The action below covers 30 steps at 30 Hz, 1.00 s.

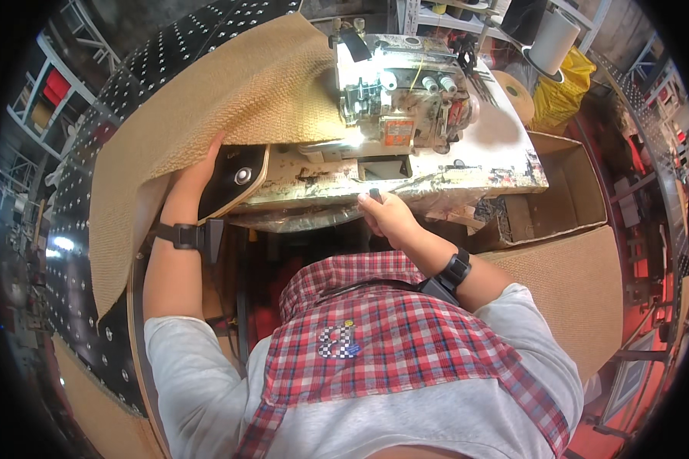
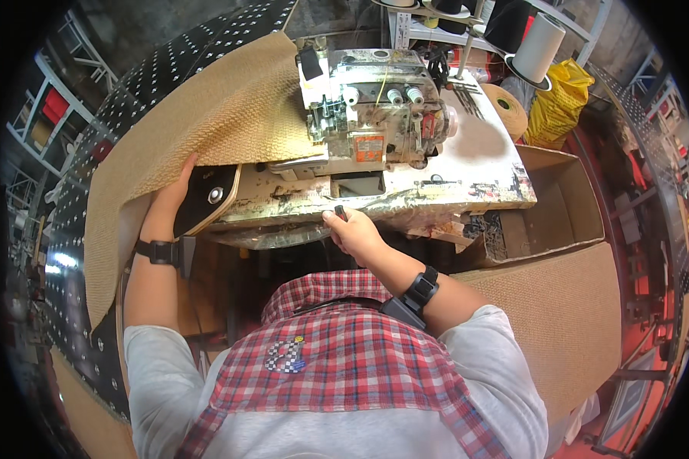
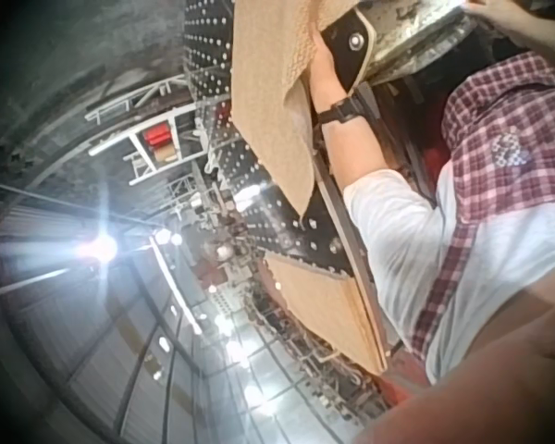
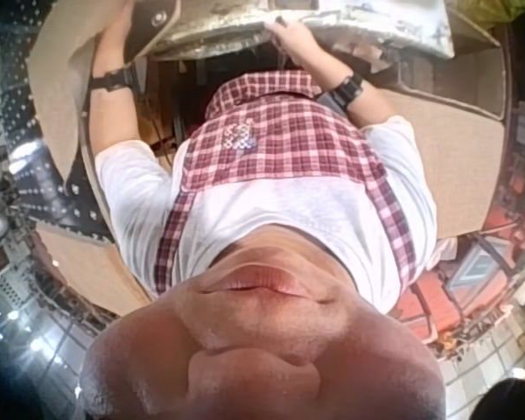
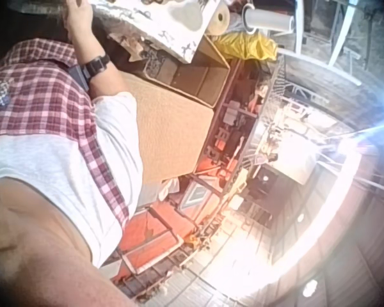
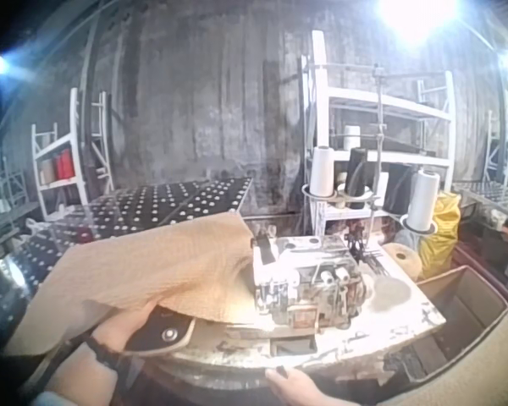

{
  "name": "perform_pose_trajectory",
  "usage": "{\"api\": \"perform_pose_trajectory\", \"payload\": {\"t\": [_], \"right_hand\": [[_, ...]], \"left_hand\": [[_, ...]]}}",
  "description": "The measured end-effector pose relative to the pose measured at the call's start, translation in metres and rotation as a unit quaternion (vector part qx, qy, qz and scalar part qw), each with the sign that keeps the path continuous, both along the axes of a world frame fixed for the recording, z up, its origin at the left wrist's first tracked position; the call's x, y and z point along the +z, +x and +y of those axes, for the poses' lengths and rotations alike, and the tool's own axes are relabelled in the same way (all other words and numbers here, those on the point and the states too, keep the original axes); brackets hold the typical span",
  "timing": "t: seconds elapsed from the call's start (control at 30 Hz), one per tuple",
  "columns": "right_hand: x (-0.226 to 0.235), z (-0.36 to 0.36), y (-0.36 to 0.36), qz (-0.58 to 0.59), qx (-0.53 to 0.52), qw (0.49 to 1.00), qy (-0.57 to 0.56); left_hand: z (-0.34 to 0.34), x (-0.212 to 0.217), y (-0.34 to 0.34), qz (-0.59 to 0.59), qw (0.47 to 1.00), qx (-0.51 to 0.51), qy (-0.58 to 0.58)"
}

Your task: Sewing two textured mat materials together using an industrial sewing machine.

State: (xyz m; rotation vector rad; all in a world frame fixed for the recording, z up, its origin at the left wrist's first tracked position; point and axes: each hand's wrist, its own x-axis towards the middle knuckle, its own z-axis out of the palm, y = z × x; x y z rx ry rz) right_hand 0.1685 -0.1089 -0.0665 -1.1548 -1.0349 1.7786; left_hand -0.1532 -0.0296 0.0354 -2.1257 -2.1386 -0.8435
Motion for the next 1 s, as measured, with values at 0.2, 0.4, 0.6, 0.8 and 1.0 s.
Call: {"api": "perform_pose_trajectory", "payload": {"t": [0.2, 0.4, 0.6, 0.8, 1.0], "right_hand": [[0.005, 0.005, -0.004, -0.018, 0.002, 1.0, 0.007], [0.028, 0.011, -0.016, -0.042, -0.012, 0.999, 0.006], [0.037, 0.027, -0.038, 0.041, 0.004, 0.999, -0.031], [0.04, 0.013, -0.018, 0.117, -0.065, 0.991, -0.028], [0.026, 0.018, -0.017, 0.055, -0.054, 0.996, -0.041]], "left_hand": [[0.022, -0.013, -0.007, 0.064, 0.997, -0.012, 0.042], [-0.038, -0.028, 0.029, -0.107, 0.978, -0.077, 0.162], [-0.163, -0.026, 0.094, -0.001, 0.974, -0.216, -0.063], [-0.231, -0.081, 0.018, -0.402, 0.851, -0.179, -0.288], [-0.275, -0.073, -0.103, -0.655, 0.755, 0.016, -0.004]]}}
